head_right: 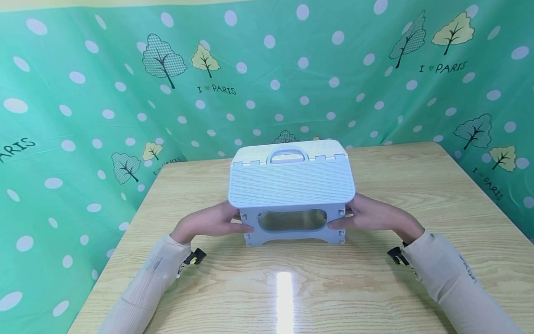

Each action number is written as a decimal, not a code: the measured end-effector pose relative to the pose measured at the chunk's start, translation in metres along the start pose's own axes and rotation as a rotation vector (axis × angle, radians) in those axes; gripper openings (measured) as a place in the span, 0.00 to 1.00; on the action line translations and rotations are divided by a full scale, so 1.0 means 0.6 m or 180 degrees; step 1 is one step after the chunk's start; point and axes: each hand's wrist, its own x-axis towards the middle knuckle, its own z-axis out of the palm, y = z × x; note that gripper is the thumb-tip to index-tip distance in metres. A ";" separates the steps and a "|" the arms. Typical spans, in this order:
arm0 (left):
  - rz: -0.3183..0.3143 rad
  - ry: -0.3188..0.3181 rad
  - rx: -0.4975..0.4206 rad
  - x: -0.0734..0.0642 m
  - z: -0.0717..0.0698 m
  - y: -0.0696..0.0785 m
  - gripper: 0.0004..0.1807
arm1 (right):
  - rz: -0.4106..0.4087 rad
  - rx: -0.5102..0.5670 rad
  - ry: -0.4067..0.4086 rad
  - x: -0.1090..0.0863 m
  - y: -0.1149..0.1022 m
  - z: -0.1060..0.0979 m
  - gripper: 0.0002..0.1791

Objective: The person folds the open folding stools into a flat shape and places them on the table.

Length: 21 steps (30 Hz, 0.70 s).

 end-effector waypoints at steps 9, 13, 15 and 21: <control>-0.0048 0.0003 -0.0032 0.000 0.002 -0.002 0.35 | 0.0016 0.0046 -0.0013 0.001 0.001 0.000 0.56; -0.0053 -0.0006 -0.0030 -0.001 0.001 -0.001 0.36 | 0.0029 0.0068 -0.0020 0.000 0.000 0.000 0.56; -0.0052 -0.0005 -0.0029 -0.001 0.001 -0.001 0.36 | 0.0031 0.0081 -0.0025 0.000 0.000 0.000 0.56; -0.0065 -0.0008 -0.0035 -0.001 0.001 0.000 0.37 | 0.0043 0.0090 -0.0012 0.000 -0.001 0.001 0.55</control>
